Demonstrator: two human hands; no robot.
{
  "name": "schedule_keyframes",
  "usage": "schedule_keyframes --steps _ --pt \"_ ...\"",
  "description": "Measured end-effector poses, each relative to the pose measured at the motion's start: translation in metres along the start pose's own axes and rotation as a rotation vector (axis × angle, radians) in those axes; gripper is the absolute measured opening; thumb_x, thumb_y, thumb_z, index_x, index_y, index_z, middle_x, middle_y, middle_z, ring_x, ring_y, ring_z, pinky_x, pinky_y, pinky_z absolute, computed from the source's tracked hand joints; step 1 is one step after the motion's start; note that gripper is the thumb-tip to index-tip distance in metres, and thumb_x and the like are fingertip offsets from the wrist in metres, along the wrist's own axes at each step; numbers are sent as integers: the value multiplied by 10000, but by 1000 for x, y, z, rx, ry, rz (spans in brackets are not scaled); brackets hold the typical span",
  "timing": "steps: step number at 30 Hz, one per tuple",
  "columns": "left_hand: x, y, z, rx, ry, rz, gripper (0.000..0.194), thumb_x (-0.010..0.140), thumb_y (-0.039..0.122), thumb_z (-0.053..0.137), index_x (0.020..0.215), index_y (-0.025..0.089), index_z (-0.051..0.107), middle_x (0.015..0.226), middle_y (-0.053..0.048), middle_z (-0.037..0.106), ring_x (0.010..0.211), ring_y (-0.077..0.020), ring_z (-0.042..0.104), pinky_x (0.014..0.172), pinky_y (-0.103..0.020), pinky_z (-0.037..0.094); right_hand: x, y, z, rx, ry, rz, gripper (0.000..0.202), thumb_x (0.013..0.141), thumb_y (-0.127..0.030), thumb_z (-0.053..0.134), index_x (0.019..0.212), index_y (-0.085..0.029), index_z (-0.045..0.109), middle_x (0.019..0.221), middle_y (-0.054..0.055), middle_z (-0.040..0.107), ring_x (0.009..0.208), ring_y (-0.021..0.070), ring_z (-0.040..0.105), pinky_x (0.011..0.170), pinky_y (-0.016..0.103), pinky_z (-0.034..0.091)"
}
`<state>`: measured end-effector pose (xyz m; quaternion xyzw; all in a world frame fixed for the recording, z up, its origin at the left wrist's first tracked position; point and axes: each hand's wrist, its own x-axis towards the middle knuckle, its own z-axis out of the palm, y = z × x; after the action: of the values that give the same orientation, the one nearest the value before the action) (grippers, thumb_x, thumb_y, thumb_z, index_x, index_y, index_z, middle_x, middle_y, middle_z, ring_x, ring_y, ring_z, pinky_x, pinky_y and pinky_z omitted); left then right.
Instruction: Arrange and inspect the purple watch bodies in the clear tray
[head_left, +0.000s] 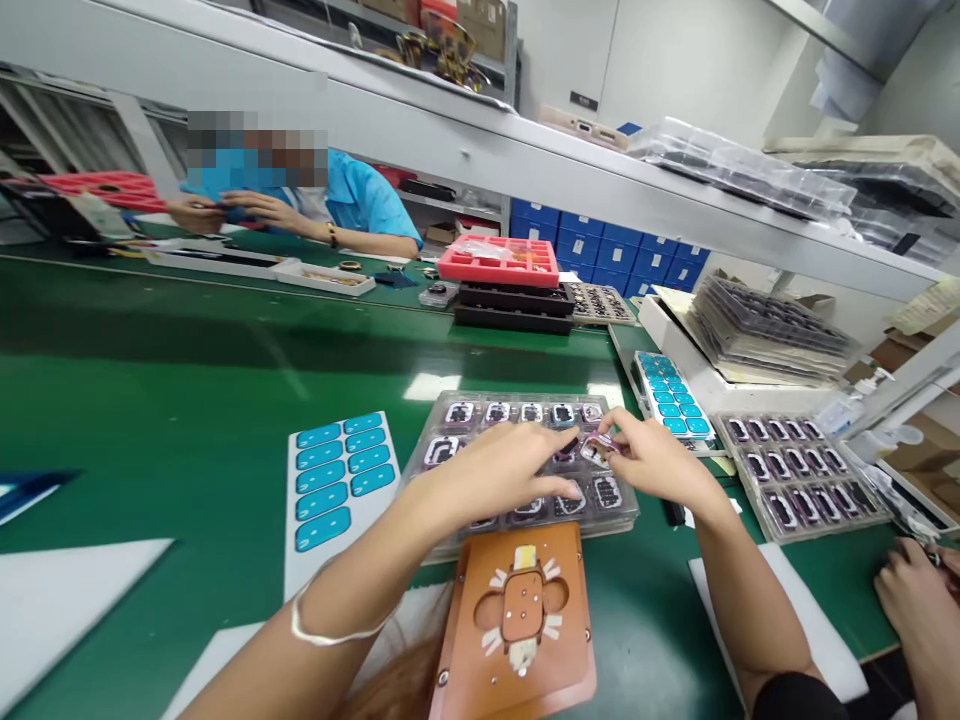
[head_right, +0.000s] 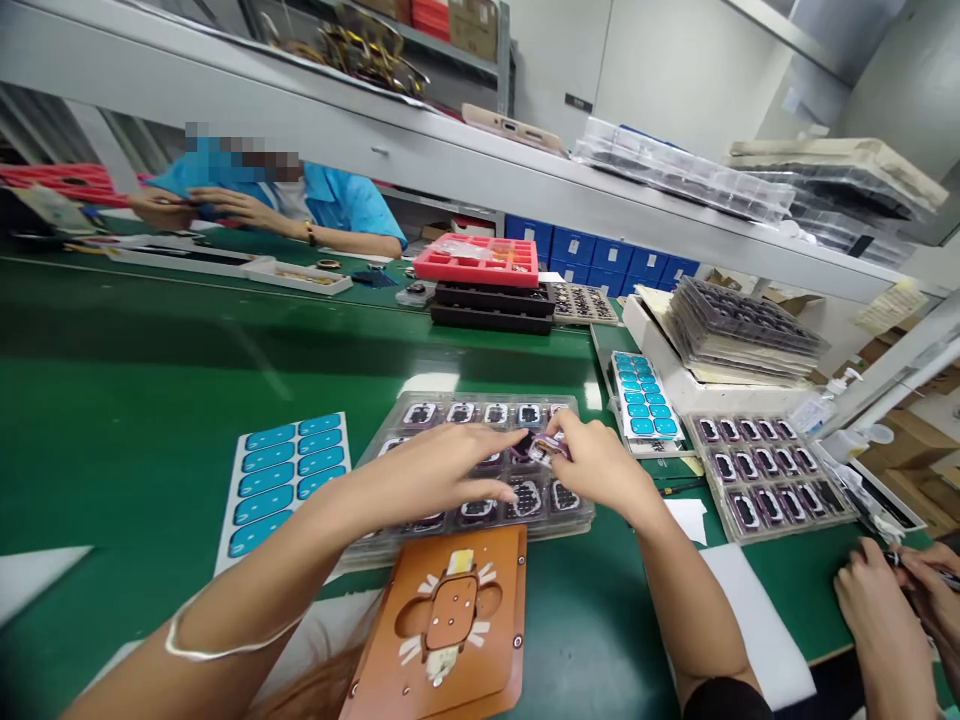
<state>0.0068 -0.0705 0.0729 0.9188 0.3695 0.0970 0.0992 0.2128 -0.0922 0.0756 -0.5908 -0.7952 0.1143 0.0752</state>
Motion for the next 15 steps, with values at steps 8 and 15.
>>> schedule_keyframes --steps 8,15 --pt "28 -23 38 53 -218 -97 493 906 406 628 1356 223 549 1510 -130 418 1383 -339 391 1076 -535 386 23 11 13 -315 -243 197 251 795 -39 563 1016 -101 663 1019 191 686 947 316 674 675 305 463" --pt "35 -20 58 140 -179 -150 435 923 429 593 1326 266 573 1449 -147 478 1317 -382 415 1000 -585 407 21 -1 11 -327 -292 157 362 774 -254 746 1101 -136 644 1036 166 694 983 333 665 667 303 461"
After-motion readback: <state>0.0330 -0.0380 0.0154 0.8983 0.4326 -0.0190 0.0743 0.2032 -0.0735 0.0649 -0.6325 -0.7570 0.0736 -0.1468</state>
